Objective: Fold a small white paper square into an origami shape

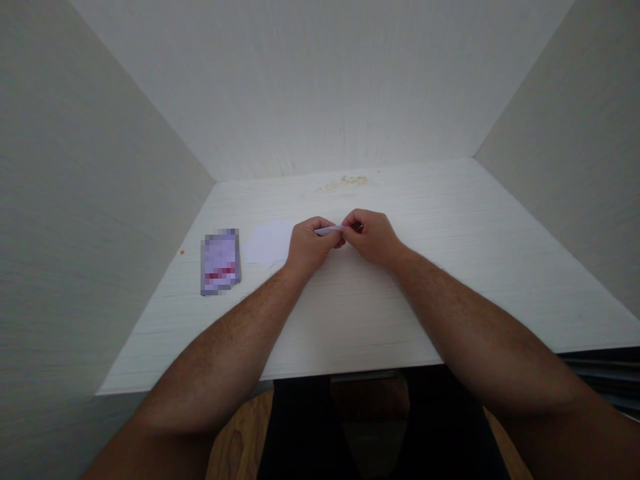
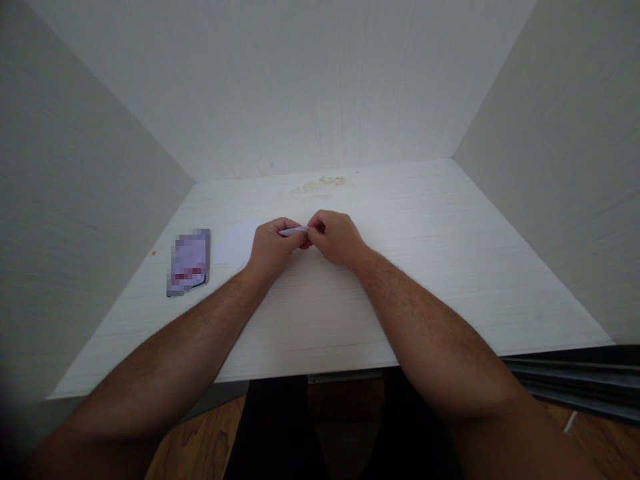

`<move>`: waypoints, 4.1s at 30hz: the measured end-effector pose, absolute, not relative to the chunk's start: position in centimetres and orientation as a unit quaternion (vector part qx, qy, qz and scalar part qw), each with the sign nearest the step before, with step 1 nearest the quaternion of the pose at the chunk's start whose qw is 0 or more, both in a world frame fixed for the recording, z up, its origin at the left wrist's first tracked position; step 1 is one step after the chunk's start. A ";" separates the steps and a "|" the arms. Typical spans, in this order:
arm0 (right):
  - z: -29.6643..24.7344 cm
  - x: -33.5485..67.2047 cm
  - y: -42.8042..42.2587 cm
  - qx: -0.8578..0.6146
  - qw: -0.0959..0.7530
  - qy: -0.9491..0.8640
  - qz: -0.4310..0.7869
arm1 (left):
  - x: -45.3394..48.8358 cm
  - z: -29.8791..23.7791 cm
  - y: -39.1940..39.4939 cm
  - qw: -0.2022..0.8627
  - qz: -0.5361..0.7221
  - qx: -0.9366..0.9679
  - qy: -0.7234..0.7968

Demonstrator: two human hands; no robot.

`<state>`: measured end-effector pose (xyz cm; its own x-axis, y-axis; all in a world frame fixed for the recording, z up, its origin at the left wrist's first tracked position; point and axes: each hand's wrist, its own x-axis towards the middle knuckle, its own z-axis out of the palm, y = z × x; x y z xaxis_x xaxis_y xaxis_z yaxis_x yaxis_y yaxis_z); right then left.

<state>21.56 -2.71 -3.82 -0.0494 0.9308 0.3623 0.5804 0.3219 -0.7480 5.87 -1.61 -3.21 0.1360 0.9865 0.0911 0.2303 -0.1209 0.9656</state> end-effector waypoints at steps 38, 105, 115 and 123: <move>-3.6 21.5 -2.5 -0.545 0.439 -0.664 0.264 | 5.9 -3.8 -1.2 0.456 0.504 0.589 0.437; -3.6 21.0 -3.6 -0.577 0.485 -0.586 0.297 | 6.0 -4.1 -1.2 0.473 0.441 0.680 0.347; -3.2 21.0 -3.7 -0.591 0.473 -0.591 0.279 | 6.0 -4.7 -1.0 0.486 0.433 0.682 0.334; -3.2 21.0 -3.5 -0.586 0.467 -0.609 0.259 | 5.9 -4.3 -1.1 0.469 0.448 0.671 0.360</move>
<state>20.99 -3.54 -3.17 0.1230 0.9562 0.2656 0.4722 0.1790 -0.8631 5.92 -1.10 -4.30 0.3394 0.9033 0.2626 0.0632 -0.3004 0.9517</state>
